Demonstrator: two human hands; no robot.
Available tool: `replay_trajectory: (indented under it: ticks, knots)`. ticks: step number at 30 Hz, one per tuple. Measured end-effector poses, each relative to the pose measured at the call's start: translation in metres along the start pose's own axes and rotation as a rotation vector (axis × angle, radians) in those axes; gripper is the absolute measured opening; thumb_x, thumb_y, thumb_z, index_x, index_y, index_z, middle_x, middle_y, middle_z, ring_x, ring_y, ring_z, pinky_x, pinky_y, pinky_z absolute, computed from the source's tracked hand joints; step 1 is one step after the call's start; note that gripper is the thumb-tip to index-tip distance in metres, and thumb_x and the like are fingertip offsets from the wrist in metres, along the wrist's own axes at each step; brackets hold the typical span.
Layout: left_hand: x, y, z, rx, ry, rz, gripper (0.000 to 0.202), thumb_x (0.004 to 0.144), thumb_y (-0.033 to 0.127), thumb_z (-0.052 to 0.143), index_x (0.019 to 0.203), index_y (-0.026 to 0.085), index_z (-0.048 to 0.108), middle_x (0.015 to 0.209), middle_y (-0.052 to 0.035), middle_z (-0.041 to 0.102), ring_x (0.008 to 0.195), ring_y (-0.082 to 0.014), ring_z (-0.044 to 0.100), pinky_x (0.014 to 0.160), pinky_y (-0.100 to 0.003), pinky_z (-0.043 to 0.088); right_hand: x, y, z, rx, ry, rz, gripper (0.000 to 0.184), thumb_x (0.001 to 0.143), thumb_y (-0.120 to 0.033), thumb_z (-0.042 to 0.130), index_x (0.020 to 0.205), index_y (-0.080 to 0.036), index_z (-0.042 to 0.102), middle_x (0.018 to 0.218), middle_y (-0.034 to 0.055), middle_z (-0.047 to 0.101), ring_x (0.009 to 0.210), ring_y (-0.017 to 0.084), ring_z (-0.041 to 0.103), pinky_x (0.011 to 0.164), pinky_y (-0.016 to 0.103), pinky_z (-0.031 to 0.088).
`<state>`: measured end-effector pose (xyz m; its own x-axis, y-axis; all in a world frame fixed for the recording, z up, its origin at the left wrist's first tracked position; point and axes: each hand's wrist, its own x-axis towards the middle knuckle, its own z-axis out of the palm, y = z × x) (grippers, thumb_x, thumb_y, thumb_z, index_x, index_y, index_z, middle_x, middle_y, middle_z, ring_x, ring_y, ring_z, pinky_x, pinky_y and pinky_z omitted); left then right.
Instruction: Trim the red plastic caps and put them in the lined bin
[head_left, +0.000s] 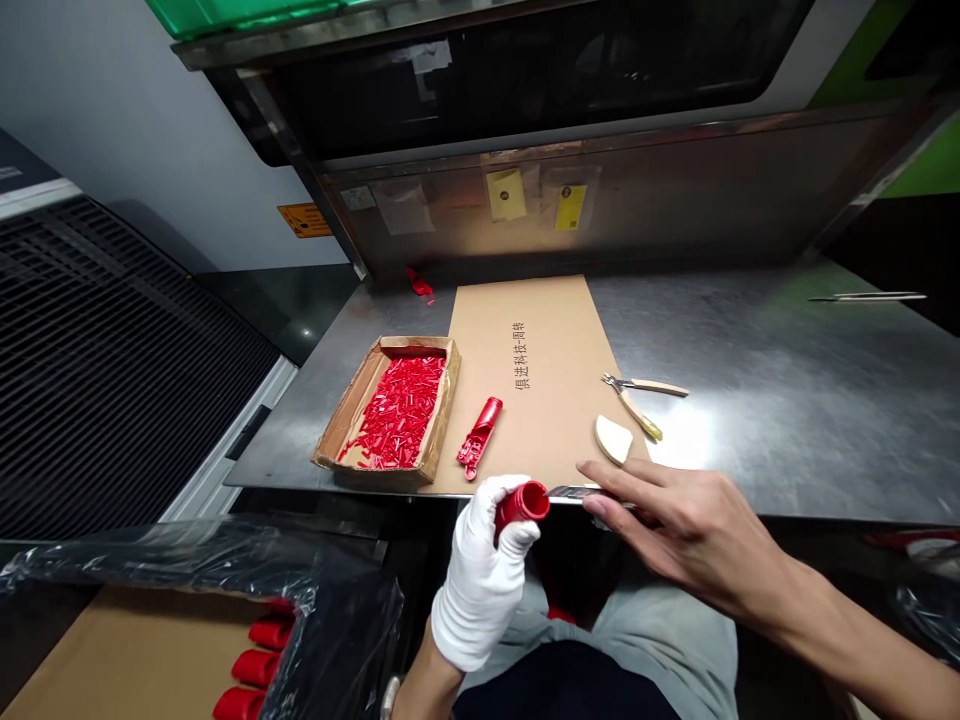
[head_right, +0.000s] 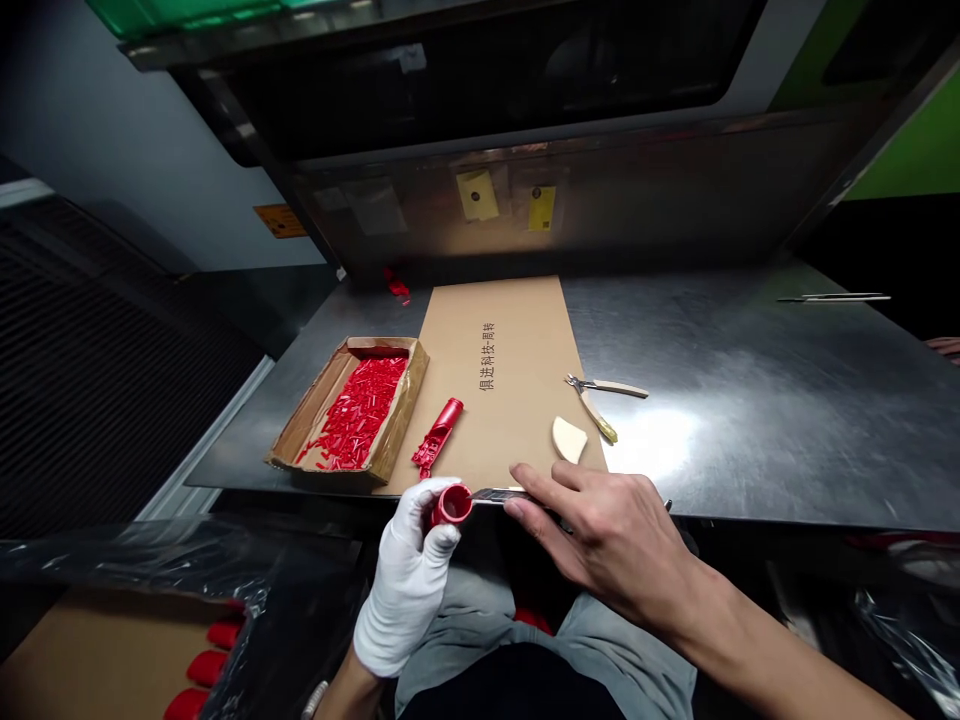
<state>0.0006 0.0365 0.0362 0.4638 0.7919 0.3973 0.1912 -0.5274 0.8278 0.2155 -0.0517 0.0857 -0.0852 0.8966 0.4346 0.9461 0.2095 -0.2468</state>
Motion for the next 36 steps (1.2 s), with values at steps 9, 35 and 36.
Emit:
replay_trajectory:
  ticks: [9,35,36]
  knots:
    - [-0.003,-0.003,0.004,0.018,0.066,0.005,0.027,0.095,0.041,0.058,0.113,0.022,0.062,0.102,-0.0073,0.072,0.090,-0.0212,0.070,0.081,-0.032,0.056,0.005,-0.005,-0.001,-0.046,-0.001,0.009,0.028,0.102,-0.038,0.051,0.114,-0.020,0.069,0.083,0.0031,0.072,0.046,0.010,0.055,0.045,0.027,0.031]
    - [0.002,0.003,0.014,0.078,0.276,-0.150,0.025,0.082,0.031,0.077,0.102,0.022,0.064,0.091,0.0006,0.061,0.081,-0.0152,0.062,0.077,-0.028,0.050,0.015,-0.017,0.000,0.648,-0.370,0.490,0.047,0.097,-0.055,0.049,0.067,-0.020,0.048,0.061,-0.0036,0.046,0.056,0.010,0.042,0.052,0.025,0.031]
    - [0.002,0.005,0.015,0.085,0.274,-0.141,0.025,0.082,0.030,0.077,0.102,0.022,0.064,0.091,0.0007,0.061,0.080,-0.0150,0.062,0.076,-0.027,0.050,0.018,-0.018,0.003,0.689,-0.342,0.531,0.047,0.095,-0.056,0.052,0.066,-0.020,0.045,0.062,-0.0042,0.043,0.057,0.010,0.040,0.052,0.025,0.032]
